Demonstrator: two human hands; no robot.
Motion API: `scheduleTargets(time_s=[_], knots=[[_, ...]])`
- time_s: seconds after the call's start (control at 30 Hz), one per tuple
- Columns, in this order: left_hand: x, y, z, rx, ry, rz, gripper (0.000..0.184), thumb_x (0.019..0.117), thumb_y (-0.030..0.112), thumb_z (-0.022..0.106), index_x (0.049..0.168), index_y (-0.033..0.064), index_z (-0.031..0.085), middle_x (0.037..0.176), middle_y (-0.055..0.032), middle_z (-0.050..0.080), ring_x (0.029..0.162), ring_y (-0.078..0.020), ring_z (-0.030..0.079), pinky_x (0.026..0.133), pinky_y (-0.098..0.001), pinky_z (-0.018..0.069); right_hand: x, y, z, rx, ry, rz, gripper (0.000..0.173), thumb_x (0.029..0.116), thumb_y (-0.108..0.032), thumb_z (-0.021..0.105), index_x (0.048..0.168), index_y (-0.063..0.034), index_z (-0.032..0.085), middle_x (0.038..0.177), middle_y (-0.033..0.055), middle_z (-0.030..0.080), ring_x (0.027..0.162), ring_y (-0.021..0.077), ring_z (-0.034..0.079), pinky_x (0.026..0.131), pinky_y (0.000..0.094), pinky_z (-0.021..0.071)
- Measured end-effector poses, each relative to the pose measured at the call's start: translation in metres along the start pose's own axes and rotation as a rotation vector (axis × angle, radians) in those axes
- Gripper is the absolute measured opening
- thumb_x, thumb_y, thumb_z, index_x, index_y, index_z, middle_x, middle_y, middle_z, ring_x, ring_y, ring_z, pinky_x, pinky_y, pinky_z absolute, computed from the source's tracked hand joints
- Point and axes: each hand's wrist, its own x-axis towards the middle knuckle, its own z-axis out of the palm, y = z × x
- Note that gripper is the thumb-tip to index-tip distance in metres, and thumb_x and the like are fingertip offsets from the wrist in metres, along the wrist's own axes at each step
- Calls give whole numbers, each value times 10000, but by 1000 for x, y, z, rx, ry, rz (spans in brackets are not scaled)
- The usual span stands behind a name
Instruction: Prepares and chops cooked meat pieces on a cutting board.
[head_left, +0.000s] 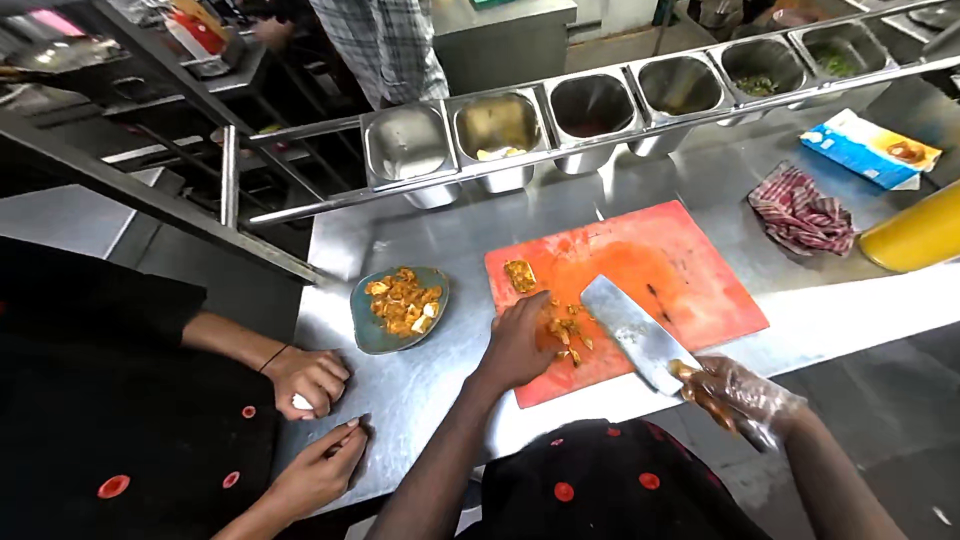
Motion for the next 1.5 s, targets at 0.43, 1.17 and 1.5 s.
scheduleTargets(time_s=[0.43, 1.17, 1.5], knots=[[-4, 13, 29, -60, 18, -309, 755, 741, 205, 918, 1405, 130, 567, 1347, -127, 571, 1049, -246, 673, 918, -427, 584, 8, -2, 88, 56, -52, 8, 247, 1067, -355, 506, 1109, -118, 558, 648, 7, 541, 414, 123, 500, 398, 285, 486], [-81, -110, -124, -326, 730, -472, 820, 750, 124, 912, 1452, 87, 489, 1419, -183, 548, 1136, -321, 657, 942, -510, 573, 87, -176, 218, -1007, 299, -430, 346, 1066, -376, 510, 1127, -86, 689, 1014, 162, 710, 973, 352, 696, 860, 573, 551], [-19, -78, -90, -278, 647, -272, 633, 828, 194, 866, 1376, 69, 574, 1304, -172, 619, 1059, -296, 655, 891, -503, 555, 40, -102, 107, -14, 424, -239, 261, 1078, -266, 538, 1032, -24, 624, 626, 62, 569, 436, 140, 527, 411, 297, 493]])
